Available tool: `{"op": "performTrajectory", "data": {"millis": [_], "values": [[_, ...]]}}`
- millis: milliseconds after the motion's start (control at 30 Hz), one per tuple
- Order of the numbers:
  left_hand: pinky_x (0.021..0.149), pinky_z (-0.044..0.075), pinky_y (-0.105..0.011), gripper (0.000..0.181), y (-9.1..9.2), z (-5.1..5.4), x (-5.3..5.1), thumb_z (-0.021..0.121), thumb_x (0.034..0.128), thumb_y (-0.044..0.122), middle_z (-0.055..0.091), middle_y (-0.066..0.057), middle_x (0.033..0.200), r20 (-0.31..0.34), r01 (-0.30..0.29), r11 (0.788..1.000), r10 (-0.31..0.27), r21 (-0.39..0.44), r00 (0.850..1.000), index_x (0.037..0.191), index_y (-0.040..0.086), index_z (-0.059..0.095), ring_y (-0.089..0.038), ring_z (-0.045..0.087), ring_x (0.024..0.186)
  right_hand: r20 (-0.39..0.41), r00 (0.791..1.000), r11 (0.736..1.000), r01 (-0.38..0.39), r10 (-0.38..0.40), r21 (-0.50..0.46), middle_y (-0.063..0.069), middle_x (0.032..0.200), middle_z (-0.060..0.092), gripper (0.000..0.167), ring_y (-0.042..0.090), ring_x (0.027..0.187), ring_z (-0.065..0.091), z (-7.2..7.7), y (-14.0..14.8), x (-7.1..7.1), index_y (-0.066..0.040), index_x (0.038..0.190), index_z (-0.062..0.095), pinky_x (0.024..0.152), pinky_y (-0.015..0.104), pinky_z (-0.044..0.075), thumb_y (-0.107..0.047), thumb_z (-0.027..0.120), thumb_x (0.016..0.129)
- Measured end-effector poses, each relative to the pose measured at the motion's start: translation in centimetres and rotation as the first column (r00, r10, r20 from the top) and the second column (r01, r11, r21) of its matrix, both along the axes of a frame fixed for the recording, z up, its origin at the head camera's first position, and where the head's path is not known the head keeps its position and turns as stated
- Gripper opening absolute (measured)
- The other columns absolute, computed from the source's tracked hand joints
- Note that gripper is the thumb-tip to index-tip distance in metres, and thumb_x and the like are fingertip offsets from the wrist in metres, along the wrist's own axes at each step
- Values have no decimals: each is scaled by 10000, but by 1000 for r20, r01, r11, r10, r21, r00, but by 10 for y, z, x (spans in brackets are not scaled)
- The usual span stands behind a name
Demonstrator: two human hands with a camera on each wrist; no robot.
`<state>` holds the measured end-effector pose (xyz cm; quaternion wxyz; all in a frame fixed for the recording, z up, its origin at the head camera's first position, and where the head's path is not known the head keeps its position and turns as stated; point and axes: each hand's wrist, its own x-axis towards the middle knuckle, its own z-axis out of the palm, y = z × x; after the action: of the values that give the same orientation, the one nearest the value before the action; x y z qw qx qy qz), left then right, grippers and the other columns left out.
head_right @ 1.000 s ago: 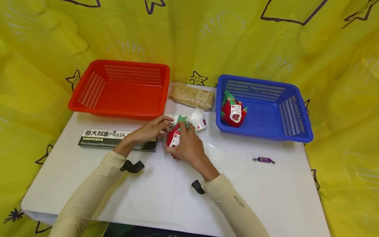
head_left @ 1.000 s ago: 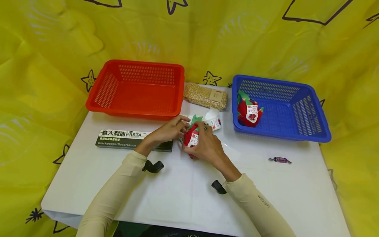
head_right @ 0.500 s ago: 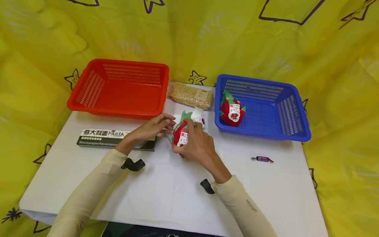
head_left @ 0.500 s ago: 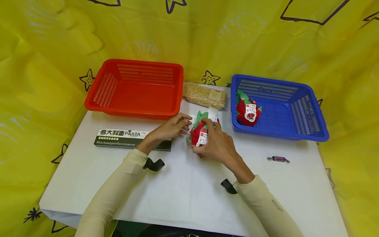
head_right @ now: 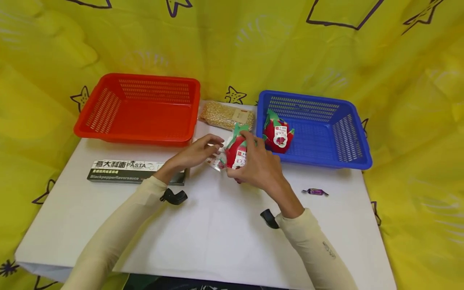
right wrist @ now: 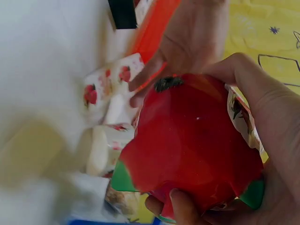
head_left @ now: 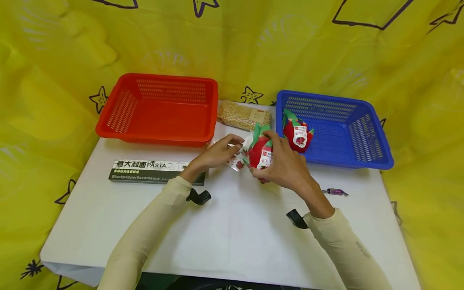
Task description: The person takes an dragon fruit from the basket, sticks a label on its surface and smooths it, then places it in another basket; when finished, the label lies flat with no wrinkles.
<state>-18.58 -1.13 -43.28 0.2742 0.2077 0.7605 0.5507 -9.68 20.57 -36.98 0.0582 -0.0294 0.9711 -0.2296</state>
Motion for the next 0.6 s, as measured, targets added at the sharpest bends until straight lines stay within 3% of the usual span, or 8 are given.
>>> {"op": "performTrajectory", "data": {"millis": [133,333,600], "values": [[1043,530,-418,402,13,2,-2,479,1130,170,533,-193,1508,-24,21,1000,-21,-3,999,1500,13,480,-374,616,1283,-1,1000,999,2,-3,-41,181,1378,547,1064,372,1120,656,11,12,-2,-224,1612,303,793,598,615,-522,871,763],[1061,534,-446,410,32,2,-4,456,1125,146,512,-180,1533,-27,32,999,-31,19,999,1514,12,455,-362,594,1336,0,1000,999,16,-16,-49,145,1401,537,1028,354,1181,603,32,31,-8,-253,1615,293,819,606,598,-540,850,799],[1061,546,-437,456,59,-1,-1,503,1122,135,463,-212,1591,-122,62,998,-57,34,991,1558,28,428,-362,594,1319,31,999,1000,27,-27,-12,228,1448,456,1079,419,1209,569,55,64,-24,-263,1650,228,856,642,573,-459,871,806]]}}
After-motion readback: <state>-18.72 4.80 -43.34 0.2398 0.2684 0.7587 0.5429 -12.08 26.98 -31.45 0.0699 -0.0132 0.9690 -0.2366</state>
